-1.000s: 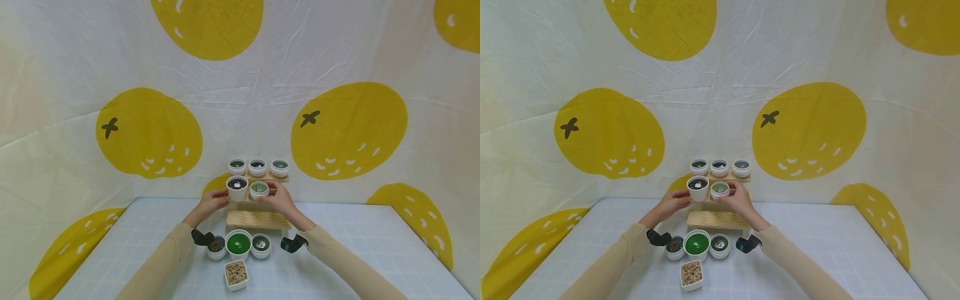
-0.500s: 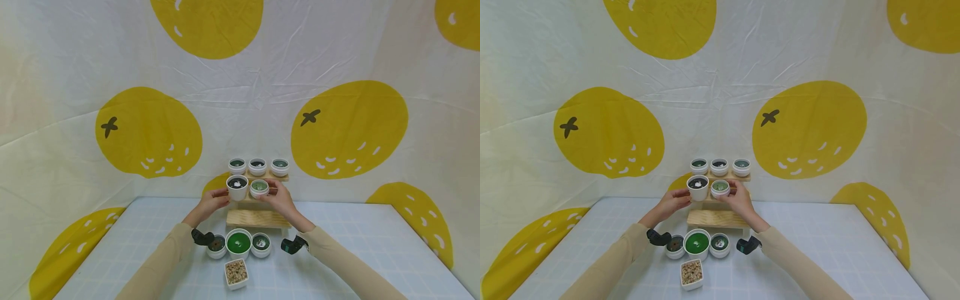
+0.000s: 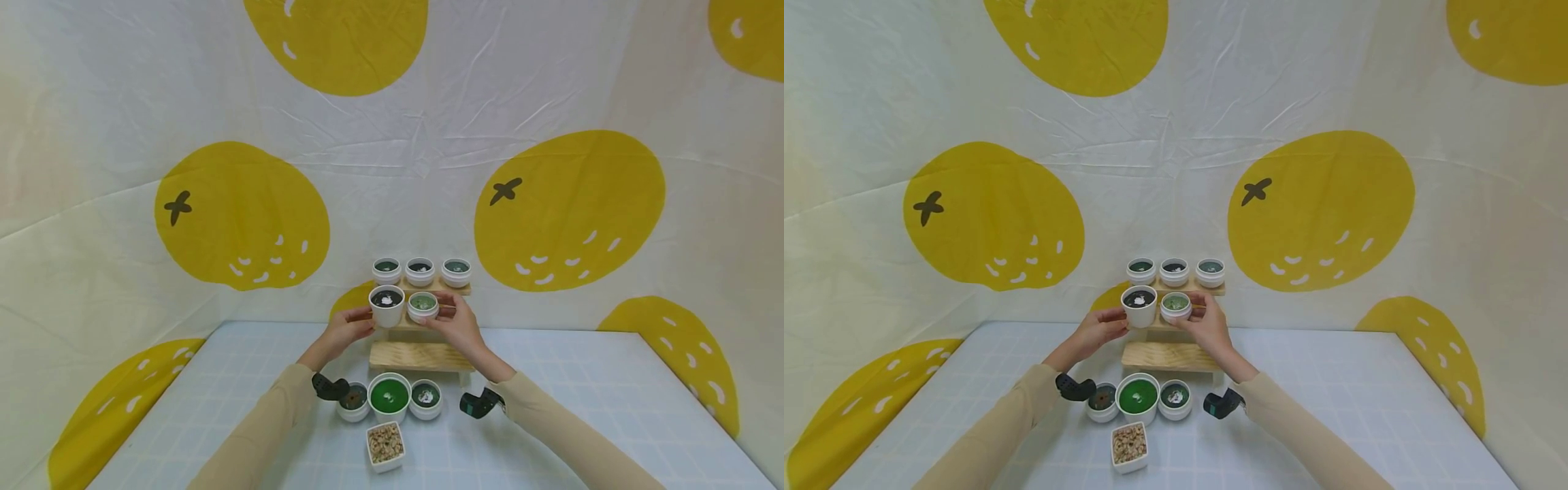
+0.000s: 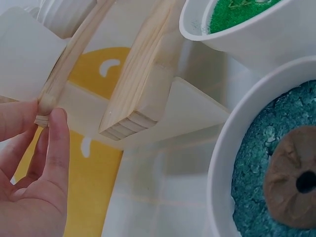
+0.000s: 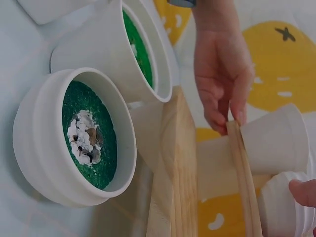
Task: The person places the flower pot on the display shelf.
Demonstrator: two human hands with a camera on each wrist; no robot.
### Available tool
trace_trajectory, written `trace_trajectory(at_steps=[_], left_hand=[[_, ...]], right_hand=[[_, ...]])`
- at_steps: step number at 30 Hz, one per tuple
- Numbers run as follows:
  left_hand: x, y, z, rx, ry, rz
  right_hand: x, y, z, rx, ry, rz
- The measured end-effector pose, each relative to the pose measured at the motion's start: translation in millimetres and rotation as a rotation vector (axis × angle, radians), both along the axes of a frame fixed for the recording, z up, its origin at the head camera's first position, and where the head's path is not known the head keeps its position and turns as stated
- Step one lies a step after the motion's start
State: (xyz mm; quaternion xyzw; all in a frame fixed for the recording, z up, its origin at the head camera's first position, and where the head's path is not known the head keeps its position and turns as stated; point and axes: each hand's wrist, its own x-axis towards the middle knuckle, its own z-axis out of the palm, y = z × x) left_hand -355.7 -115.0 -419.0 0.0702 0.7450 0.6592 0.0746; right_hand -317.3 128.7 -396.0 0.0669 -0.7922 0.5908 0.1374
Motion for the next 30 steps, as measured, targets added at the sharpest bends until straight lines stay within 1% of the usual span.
trace_trajectory(at_steps=[1,4,7,8,10,13,22,30], left_hand=[[2.6,0,3.5,-0.004,-0.001,-0.006],[3.0,1,4.0,-0.008,-0.005,-0.002],[1.3,0,2.1,-0.011,0.000,-0.003],[-1.3,0,-1.6,-0.007,0.003,0.002],[-1.9,-1,-2.5,-0.002,0.005,0.001],[-1.9,-1,-2.5,-0.003,0.003,0.005],[-1.2,0,-0.6,-0.018,-0.004,0.018],[-3.0,0,-3.7,-0.001,0.010,-0.001]], right_hand=[[1.4,0,0.8,-0.002,0.003,0.000],[5.5,2,1.7,-0.015,0.011,-0.001],[10.8,3,2.0,-0.030,0.026,0.001],[12.4,3,1.6,-0.032,0.029,-0.001],[16.6,4,1.4,-0.033,0.032,-0.002],[22.0,5,-0.1,-0.041,0.015,0.007],[38.4,11,-6.6,-0.012,-0.021,0.034],[56.0,14,-16.8,-0.015,-0.077,0.034]])
